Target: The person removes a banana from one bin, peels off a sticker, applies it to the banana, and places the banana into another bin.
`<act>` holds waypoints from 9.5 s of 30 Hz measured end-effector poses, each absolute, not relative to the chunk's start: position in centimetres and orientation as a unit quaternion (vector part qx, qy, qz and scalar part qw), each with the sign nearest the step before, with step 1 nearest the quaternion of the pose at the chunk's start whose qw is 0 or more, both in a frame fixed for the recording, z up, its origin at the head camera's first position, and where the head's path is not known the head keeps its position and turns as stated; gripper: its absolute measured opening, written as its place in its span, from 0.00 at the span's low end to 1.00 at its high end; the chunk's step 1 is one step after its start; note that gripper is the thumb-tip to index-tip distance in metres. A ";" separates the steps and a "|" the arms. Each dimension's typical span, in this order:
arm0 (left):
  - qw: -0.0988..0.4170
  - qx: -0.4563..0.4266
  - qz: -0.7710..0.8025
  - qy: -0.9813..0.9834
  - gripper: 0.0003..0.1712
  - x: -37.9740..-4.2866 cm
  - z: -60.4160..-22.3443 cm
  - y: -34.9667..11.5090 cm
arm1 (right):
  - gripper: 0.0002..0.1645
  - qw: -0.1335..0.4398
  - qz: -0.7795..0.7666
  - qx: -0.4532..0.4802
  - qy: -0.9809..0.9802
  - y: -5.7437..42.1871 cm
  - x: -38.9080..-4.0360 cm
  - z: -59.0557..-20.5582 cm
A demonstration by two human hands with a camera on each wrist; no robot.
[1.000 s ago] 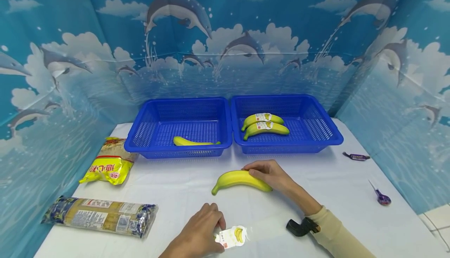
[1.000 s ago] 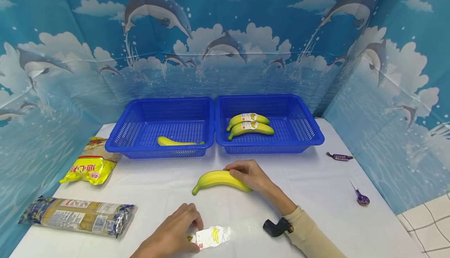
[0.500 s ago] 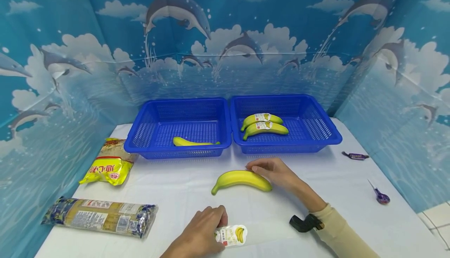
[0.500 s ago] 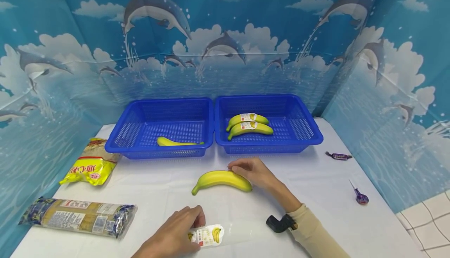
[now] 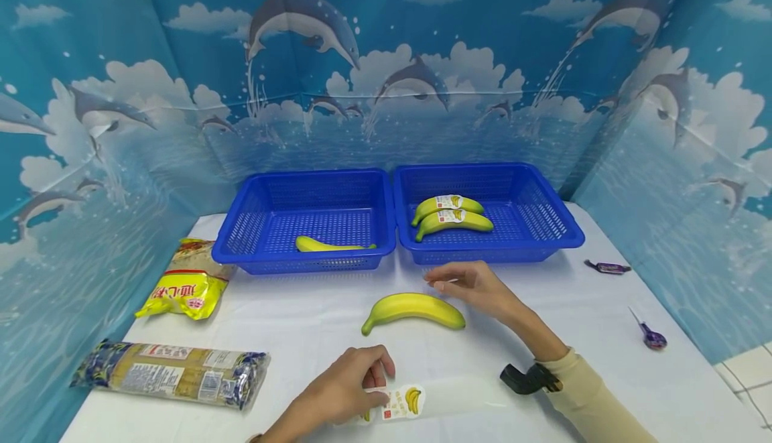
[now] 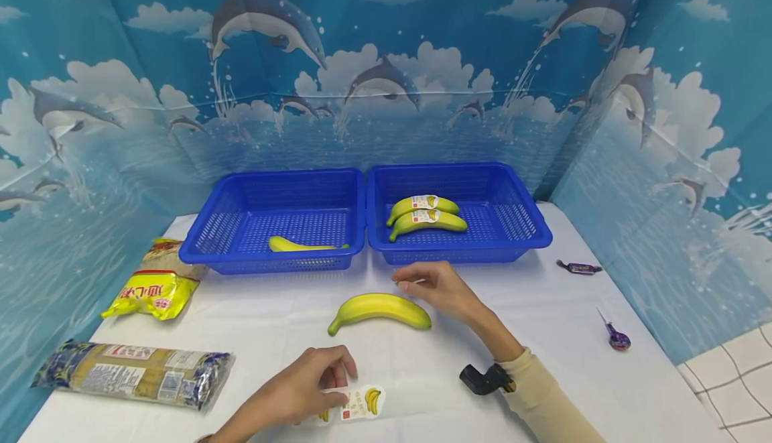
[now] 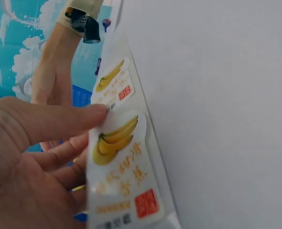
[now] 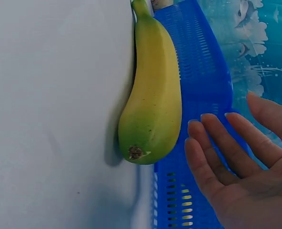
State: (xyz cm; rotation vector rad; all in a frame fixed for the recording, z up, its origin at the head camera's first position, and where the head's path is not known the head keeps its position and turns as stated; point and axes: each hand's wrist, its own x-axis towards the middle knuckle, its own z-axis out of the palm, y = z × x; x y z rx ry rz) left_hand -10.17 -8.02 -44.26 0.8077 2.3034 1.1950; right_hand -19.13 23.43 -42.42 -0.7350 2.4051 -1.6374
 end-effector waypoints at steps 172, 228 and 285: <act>0.225 0.242 0.353 0.875 0.08 -15.5 -44.9 -5.8 | 0.05 0.132 -0.491 -0.345 0.789 21.7 -15.3 -37.6; -0.010 0.210 0.487 0.848 0.05 -17.7 -40.8 -3.9 | 0.03 0.110 -0.496 -0.320 0.800 22.3 -20.5 -40.7; -0.078 0.237 0.411 0.877 0.08 -18.4 -43.9 -2.9 | 0.08 0.014 -0.421 -0.306 0.853 21.4 -20.9 -43.2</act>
